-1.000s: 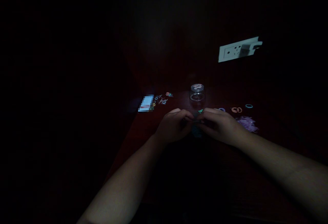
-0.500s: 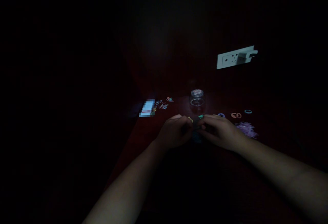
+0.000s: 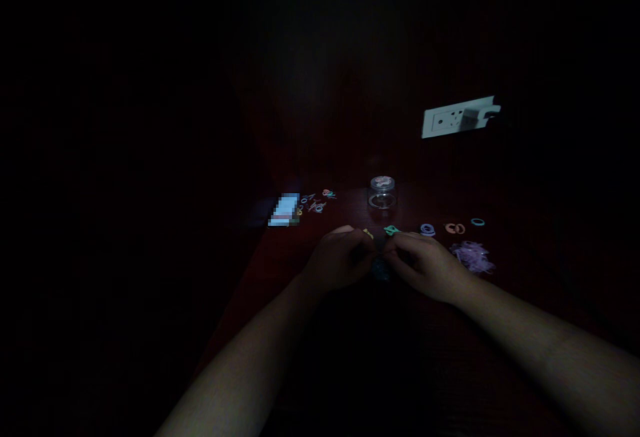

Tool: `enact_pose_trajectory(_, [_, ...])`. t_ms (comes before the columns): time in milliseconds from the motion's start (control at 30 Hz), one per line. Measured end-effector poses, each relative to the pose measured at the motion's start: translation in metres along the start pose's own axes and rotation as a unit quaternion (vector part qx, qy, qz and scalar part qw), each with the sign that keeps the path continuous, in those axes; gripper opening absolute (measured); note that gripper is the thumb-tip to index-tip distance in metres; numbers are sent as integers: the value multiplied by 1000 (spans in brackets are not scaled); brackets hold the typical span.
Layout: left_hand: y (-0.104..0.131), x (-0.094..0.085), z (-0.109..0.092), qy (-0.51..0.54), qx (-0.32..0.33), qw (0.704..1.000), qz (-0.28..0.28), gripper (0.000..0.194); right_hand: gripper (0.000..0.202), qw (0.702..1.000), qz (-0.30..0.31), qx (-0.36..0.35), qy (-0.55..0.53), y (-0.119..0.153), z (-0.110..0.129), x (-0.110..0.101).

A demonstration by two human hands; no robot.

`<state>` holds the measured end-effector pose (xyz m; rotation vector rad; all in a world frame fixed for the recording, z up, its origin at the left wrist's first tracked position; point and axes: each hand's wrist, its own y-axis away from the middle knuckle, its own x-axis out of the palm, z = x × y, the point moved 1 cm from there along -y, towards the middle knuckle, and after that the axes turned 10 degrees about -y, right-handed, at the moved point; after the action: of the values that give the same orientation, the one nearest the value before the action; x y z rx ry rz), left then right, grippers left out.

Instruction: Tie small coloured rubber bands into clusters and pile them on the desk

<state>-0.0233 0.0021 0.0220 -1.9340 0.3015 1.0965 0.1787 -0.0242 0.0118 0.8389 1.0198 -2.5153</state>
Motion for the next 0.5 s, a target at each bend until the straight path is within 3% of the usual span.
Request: enact_pose_trajectory(500, [5, 5, -2, 54, -7, 998, -42, 4, 10, 998, -20, 33, -48, 3, 6, 14])
